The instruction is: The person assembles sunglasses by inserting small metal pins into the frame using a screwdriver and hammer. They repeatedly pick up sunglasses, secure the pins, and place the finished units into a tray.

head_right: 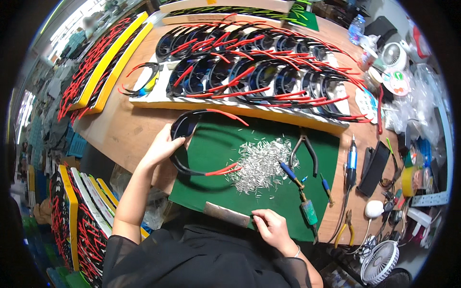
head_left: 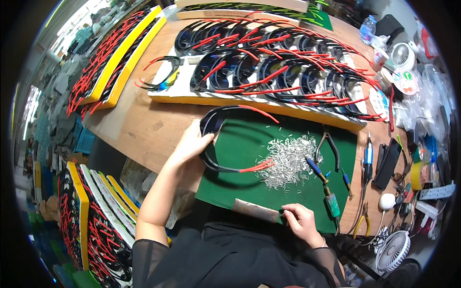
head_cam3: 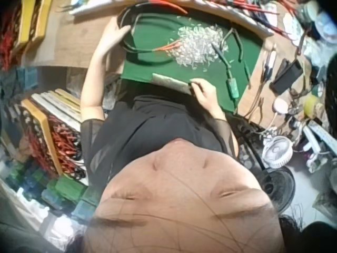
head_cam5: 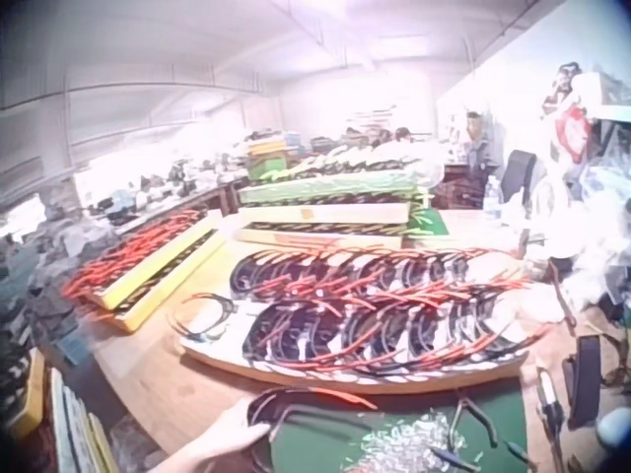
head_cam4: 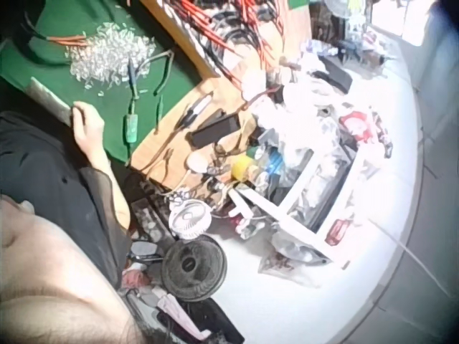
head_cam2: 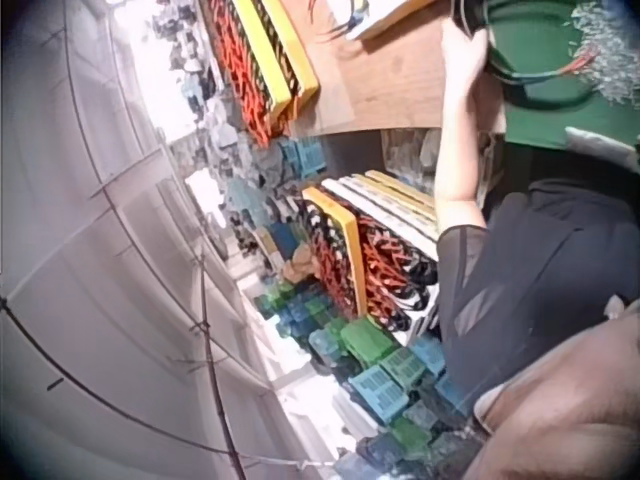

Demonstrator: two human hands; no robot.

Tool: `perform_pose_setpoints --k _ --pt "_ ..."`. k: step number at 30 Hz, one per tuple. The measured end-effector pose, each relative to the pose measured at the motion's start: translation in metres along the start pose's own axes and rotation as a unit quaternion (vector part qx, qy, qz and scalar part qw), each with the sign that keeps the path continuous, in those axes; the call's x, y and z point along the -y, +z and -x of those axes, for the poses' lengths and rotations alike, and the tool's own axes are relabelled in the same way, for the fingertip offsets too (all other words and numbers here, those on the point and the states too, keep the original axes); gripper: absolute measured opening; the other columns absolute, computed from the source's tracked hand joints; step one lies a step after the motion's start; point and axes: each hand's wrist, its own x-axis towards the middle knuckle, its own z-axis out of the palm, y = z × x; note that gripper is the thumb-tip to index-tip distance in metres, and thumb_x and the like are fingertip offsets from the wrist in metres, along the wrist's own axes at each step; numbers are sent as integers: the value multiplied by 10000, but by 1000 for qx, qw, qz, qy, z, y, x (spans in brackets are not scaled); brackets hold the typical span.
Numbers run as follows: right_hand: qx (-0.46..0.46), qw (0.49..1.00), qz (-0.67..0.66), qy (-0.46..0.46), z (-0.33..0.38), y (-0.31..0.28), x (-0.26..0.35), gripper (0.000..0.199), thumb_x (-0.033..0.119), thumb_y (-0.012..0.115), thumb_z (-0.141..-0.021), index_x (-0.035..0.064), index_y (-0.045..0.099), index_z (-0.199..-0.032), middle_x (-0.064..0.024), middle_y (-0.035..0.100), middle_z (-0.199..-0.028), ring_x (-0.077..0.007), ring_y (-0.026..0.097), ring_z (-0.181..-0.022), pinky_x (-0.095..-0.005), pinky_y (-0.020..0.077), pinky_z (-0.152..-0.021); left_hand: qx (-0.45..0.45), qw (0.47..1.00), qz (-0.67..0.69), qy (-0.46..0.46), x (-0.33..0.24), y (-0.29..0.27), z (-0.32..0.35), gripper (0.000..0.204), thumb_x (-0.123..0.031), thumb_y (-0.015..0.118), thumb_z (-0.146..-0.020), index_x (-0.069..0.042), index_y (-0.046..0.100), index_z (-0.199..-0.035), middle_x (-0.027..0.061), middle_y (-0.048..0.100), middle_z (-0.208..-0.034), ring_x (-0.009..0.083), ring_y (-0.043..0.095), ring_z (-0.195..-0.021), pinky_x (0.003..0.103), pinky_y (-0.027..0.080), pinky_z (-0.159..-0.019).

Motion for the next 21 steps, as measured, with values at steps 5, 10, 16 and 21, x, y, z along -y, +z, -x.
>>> perform_pose_setpoints --k 5,10,16,21 --pt "-17 999 16 22 1 1 -2 96 23 572 -801 -2 618 -882 -94 602 -711 -160 598 -595 -253 467 -541 4 984 168 -59 -1 -60 13 372 -147 641 -754 16 499 -1056 53 558 -924 98 495 -852 258 425 -786" --pt "-49 997 62 -1 -6 9 2 94 14 546 -818 -12 610 -881 -71 598 -689 -107 553 -522 -225 438 -482 -127 987 88 36 7 -128 -76 242 -149 601 -788 23 581 -956 21 589 -819 76 509 -721 239 429 -658" --pt "-78 994 48 59 -5 10 6 81 6 571 -793 -12 614 -859 -106 606 -707 -168 616 -613 -255 470 -545 -273 952 -121 72 26 -122 -188 406 -206 659 -715 14 536 -1034 187 615 -969 270 600 -909 334 453 -807" --pt "-171 976 135 -21 -6 24 4 67 10 551 -796 -2 606 -834 -76 568 -643 -137 543 -530 -243 417 -490 -234 954 -179 51 11 -115 -185 455 -240 657 -707 2 549 -1077 193 607 -1004 305 580 -957 361 443 -833"
